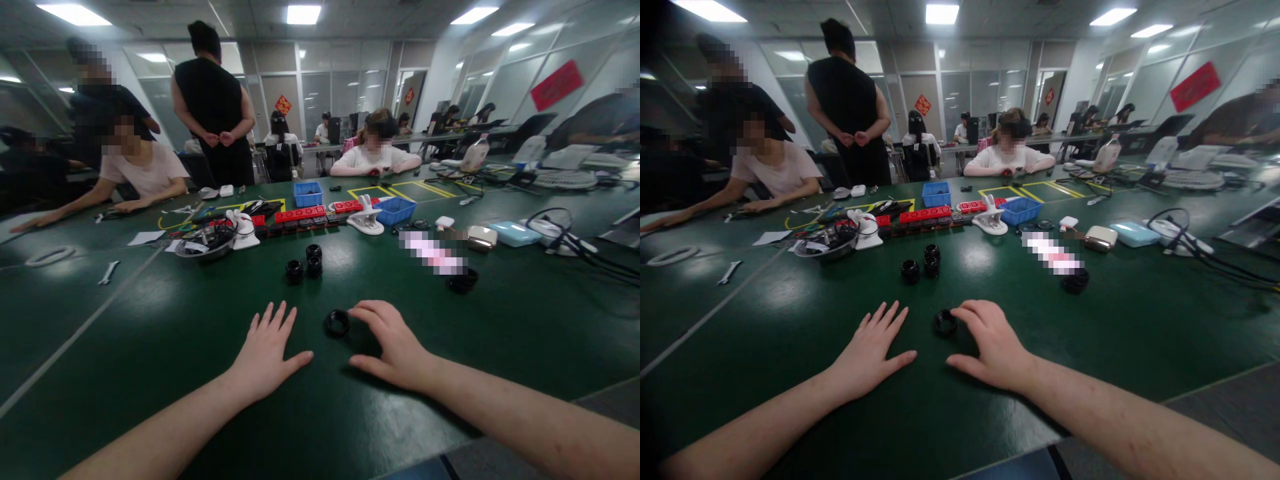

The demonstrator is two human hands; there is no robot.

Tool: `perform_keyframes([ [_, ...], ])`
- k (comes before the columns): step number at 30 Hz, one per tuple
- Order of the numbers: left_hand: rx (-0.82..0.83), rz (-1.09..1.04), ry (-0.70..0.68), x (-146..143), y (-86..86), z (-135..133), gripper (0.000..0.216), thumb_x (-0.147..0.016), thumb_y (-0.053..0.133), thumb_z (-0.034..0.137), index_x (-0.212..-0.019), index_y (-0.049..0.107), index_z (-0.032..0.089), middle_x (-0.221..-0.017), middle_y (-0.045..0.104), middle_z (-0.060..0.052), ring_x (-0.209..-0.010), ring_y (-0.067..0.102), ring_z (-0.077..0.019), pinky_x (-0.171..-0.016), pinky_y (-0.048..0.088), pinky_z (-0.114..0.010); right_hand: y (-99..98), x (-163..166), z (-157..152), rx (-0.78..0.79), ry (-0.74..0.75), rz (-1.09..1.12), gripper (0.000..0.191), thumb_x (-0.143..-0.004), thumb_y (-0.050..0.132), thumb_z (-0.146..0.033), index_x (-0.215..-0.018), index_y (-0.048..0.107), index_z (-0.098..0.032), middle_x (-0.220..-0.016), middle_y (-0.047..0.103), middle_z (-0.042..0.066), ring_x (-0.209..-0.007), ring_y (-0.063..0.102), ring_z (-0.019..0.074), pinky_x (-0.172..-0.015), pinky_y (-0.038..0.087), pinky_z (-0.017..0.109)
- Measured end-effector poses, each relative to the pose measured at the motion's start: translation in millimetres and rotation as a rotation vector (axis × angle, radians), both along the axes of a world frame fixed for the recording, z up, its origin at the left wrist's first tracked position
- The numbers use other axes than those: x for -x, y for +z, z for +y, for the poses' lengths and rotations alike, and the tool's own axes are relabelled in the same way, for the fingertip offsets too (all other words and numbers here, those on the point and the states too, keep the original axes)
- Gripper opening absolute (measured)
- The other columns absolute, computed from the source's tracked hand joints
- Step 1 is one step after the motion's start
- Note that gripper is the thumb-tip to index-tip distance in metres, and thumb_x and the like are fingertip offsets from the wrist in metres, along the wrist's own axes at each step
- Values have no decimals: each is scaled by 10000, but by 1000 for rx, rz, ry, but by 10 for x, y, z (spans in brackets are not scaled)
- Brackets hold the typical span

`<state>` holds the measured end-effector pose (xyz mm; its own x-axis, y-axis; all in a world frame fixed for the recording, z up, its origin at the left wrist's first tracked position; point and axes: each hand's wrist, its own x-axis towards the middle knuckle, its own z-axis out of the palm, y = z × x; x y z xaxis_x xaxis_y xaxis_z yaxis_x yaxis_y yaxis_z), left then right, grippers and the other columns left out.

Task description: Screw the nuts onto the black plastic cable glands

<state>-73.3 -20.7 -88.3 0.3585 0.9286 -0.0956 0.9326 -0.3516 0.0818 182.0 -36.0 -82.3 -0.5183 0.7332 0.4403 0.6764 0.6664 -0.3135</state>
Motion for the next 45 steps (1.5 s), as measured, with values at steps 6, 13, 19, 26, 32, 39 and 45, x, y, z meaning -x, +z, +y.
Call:
perform_keyframes([
  [6,-27,14,-10,-11,0,-17,852,-758,261,740,-1392,225,171,-1457,179,-126,-1332,112,-329,-1046,164,-519,40,525,144,12,-69,6,684,-654,643,-501,-1202,446,-141,-1176,478,130,-1078,426,278,-932,327,447],
  [13,-25,-18,-13,11,-4,-8,856,-749,262,750,-1394,217,189,-1460,176,-119,-1331,108,-337,-1042,161,-531,29,579,143,50,-203,-66,428,-722,586,-381,-1075,524,-146,-1090,503,112,-1008,441,266,-875,344,421],
  [19,-10,-28,-13,22,-19,0,859,-747,258,754,-1398,201,196,-1464,163,-113,-1332,94,-335,-1044,155,-531,38,553,182,134,-193,-124,218,-790,526,-248,-991,567,-175,-969,530,77,-903,477,206,-804,391,359],
  [26,11,-34,-4,26,-12,5,860,-743,263,757,-1400,186,207,-1468,143,-107,-1333,84,-333,-1043,154,-535,64,233,143,131,-186,-153,210,-780,574,-262,-982,607,-216,-935,574,61,-896,485,208,-764,396,357],
  [32,31,-35,-11,26,3,12,841,-755,286,737,-1399,191,204,-1469,130,-102,-1332,75,-336,-1043,150,-539,47,-268,-20,117,-289,-197,225,-800,554,-296,-1012,604,-239,-957,588,67,-874,510,216,-746,404,380],
  [39,8,-28,-11,40,-40,15,834,-755,282,739,-1397,188,215,-1468,136,-97,-1333,74,-328,-1041,156,-539,52,-828,-159,136,-302,-246,264,-814,526,-343,-1043,613,-245,-1007,594,78,-875,535,227,-731,447,392],
  [45,10,-24,-6,24,-21,10,844,-751,262,748,-1396,193,207,-1468,136,-98,-1334,76,-327,-1046,149,-532,-12,-1283,-286,118,-375,-254,335,-821,480,-436,-1056,617,-239,-1025,594,87,-862,549,229,-736,465,395],
])
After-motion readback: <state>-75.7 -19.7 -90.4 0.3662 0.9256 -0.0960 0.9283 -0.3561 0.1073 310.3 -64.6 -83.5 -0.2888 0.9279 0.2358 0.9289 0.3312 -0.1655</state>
